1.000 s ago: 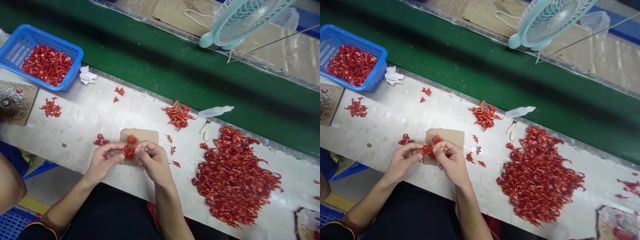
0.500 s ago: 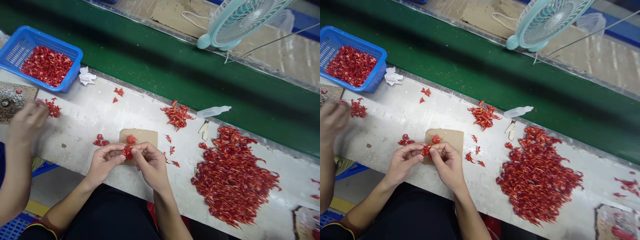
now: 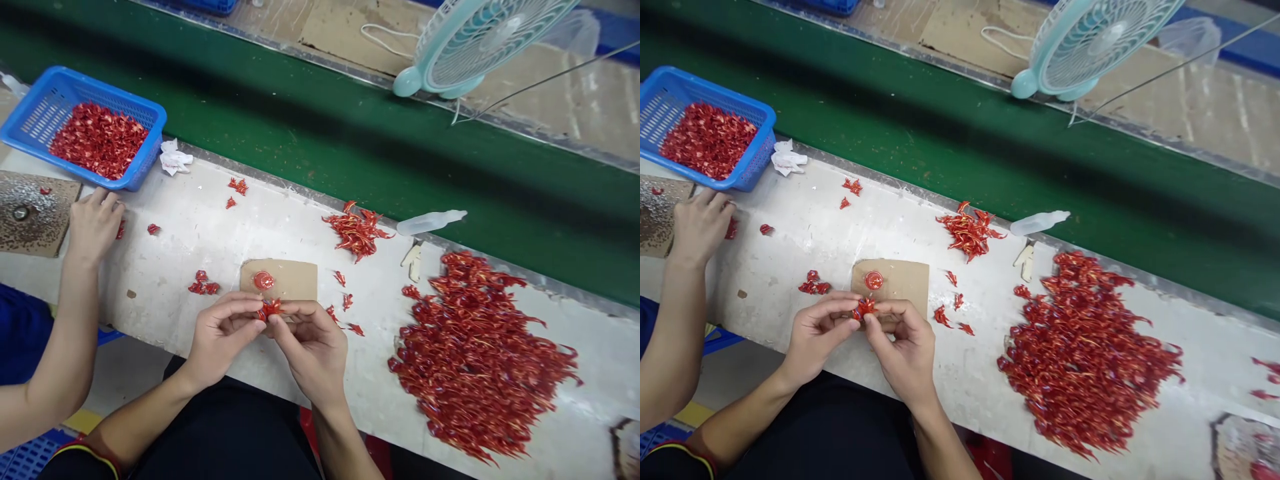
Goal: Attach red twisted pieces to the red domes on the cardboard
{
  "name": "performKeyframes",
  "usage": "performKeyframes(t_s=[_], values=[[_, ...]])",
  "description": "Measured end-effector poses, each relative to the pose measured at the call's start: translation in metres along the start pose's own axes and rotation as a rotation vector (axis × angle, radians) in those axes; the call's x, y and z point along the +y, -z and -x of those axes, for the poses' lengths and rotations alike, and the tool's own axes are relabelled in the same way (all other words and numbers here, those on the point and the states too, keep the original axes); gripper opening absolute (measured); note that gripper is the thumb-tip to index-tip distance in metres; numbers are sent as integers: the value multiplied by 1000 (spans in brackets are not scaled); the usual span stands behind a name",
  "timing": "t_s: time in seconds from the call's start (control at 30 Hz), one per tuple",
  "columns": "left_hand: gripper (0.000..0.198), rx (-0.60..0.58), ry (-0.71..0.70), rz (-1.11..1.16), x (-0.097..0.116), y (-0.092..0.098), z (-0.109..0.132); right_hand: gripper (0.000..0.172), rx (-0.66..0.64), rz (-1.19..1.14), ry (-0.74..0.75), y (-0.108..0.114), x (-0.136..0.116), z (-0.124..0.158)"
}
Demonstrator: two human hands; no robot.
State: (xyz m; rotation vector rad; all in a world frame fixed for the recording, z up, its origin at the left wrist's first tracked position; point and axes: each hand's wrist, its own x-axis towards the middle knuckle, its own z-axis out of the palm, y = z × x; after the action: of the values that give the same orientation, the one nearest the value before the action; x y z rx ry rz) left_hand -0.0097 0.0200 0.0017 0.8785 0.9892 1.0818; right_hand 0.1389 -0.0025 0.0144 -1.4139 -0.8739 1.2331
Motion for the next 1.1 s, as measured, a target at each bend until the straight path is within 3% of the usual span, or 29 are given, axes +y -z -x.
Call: performKeyframes(t_s=[0.13,0.23,0.3,0.37,0.43,0.57,0.67,0.9,1.0,1.1], values=[[24,-137,24,-65,-1,-5,5,17,51,-25,55,7,7,5],[26,-255,-1,-258,4,4,-2,27,108,-38,47,17,12,10],[28,-185,-111,-479,11,20,-12,29,159,-13,38,28,15,15],[33,5,-212,-732,18,43,-26,29,215,28,32,45,18,21],[39,124,-198,-942,25,68,-41,29,281,83,19,64,23,29],[39,32,-133,-1240,29,98,-64,30,445,229,-27,105,41,51],[45,-41,-94,-1344,27,100,-69,31,582,337,-70,133,58,73],[39,-67,18,-1457,29,101,-70,31,1022,702,-134,180,87,112],[36,-52,59,-1476,30,106,-72,31,1087,861,-212,190,91,113],[29,34,-25,-1463,30,104,-70,33,1062,976,-215,194,92,109]])
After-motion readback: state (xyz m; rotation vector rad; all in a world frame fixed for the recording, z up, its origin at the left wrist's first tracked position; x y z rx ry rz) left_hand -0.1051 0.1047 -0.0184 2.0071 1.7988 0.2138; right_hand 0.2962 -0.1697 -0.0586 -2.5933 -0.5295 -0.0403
